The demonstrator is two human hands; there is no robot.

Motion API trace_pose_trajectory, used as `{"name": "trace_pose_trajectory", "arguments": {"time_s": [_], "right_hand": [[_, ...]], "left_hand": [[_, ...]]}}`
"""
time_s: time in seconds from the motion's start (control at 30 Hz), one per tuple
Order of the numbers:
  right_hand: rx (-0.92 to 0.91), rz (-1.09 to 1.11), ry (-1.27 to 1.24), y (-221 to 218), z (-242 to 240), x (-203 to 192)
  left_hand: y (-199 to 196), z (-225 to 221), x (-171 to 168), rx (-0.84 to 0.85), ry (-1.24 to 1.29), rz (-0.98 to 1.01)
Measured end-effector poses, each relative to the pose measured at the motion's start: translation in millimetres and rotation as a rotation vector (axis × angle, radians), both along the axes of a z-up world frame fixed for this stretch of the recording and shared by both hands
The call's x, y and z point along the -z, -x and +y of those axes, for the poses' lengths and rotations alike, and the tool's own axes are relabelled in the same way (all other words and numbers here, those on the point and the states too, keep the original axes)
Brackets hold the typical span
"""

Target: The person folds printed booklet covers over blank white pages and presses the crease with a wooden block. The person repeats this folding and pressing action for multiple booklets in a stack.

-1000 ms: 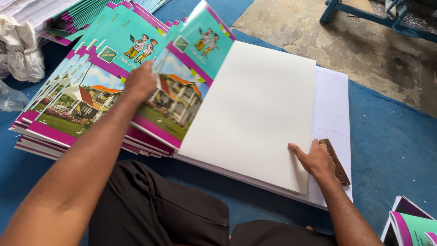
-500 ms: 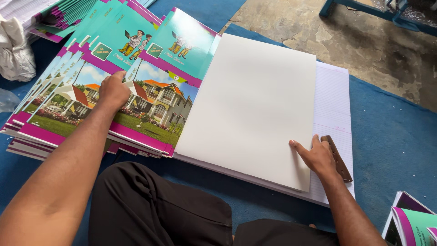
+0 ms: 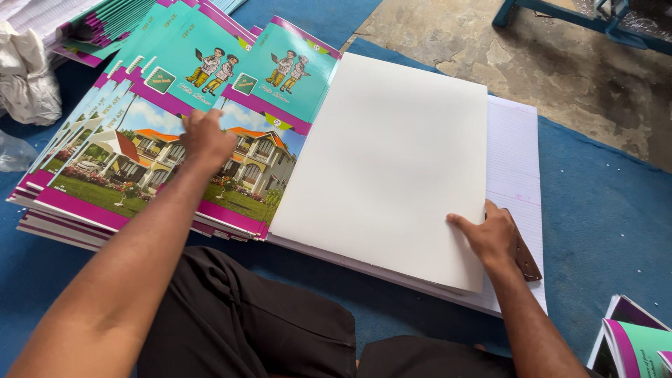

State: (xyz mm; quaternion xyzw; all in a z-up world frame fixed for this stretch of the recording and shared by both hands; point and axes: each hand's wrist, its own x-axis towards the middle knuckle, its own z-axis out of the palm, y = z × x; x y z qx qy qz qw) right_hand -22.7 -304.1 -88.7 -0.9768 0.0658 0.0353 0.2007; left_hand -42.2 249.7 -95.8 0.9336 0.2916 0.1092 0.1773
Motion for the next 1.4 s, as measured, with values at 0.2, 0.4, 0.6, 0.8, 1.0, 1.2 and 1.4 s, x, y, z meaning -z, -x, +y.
{"name": "trace_pose_trajectory", "arguments": {"time_s": [0.2,0.4,0.6,0.8,1.0,1.2,1.4], "right_hand": [[0.062,-0.015,-0.544,-1,-8,-18],[0.034,-0.009,-0.675,0,-9,-27],[0.071,0.112,-1.0,-3,-10,-31],[0.079,0.175,-1.247,-7,-15,-21],[0.153,0.168,-1.402,-9,-24,-9],[0.209,0.197,-1.159,-13,-22,-10],[0.25,0.101,-0.591,-12,-18,-31]], "left_hand": [[-14,-45,-6,0.172,0.056,-0.087],[-27,-86,3,0.233,0.473,0.046],[-36,-100,34,0.273,0.499,0.073],[-36,-109,46,0.204,0.685,0.016],[-32,-114,37,0.139,0.866,0.02],[-32,-118,34,0.178,0.85,0.047],[-24,-142,40,0.154,0.688,0.027]]}}
